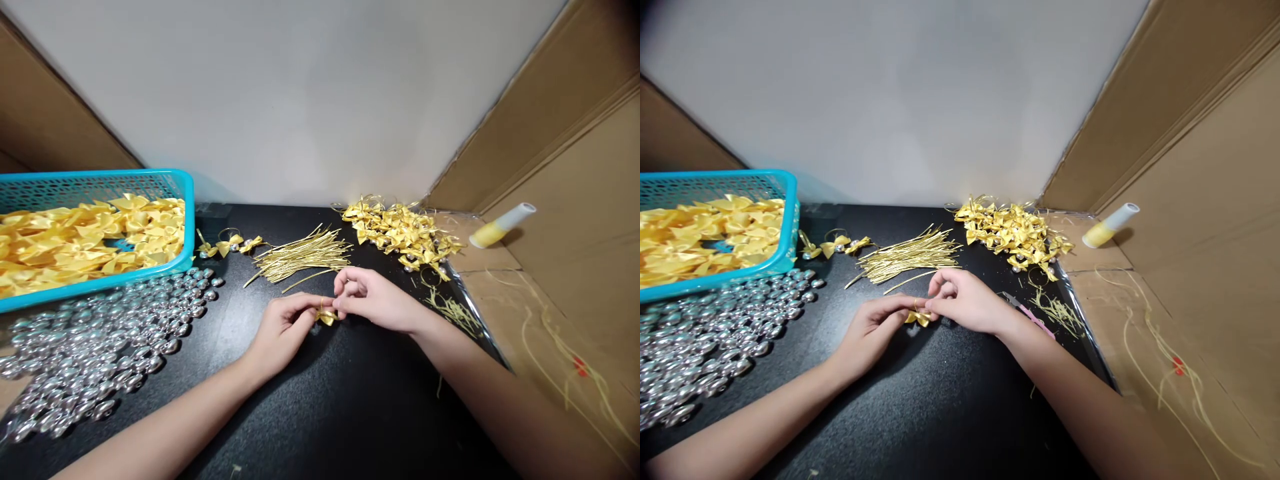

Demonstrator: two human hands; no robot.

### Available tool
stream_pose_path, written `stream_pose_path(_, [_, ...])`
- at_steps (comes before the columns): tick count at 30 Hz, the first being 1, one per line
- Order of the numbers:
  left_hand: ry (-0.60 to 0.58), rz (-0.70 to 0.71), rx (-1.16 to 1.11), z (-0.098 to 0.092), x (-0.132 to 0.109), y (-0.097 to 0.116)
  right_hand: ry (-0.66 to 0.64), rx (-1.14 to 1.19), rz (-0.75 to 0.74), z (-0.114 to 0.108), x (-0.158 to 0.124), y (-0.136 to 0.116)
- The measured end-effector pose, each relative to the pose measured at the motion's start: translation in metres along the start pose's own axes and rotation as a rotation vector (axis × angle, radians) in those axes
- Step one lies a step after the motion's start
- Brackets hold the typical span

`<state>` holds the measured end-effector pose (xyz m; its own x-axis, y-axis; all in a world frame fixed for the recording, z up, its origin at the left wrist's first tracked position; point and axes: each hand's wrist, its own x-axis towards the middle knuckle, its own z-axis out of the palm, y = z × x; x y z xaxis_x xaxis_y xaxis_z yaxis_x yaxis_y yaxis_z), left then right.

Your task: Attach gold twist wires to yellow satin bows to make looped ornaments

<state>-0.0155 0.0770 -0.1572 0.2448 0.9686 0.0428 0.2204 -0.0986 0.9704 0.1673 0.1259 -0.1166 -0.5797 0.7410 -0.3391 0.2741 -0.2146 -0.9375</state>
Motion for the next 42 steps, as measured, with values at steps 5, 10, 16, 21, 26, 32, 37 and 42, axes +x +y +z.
stream_pose_path(5, [0.038,-0.053,-0.047,0.001,-0.001,-0.003,-0.039,-0.028,0.016,-0.003,-0.002,-0.001])
stream_pose_path(10, [0.047,-0.031,0.084,0.004,-0.002,-0.004,-0.040,-0.033,-0.011,-0.003,-0.002,0.002])
stream_pose_path(16, [0.058,0.003,0.170,0.005,-0.002,-0.008,-0.048,0.011,0.027,0.002,-0.003,-0.001])
stream_pose_path(21, [0.066,-0.042,0.136,0.004,-0.003,-0.004,0.055,0.059,-0.080,0.004,0.002,0.000])
stream_pose_path(26, [0.093,-0.036,0.076,0.003,-0.002,-0.001,0.191,-0.155,-0.267,0.007,0.009,0.014])
stream_pose_path(32, [0.077,-0.007,0.083,0.003,-0.004,-0.002,0.155,-0.238,-0.355,0.013,0.011,0.026])
stream_pose_path(37, [0.072,-0.007,0.078,0.003,-0.004,-0.001,0.171,-0.212,-0.311,0.015,0.013,0.029])
stream_pose_path(42, [0.086,-0.044,-0.025,0.004,-0.002,-0.002,0.180,-0.198,-0.356,0.016,0.015,0.033])
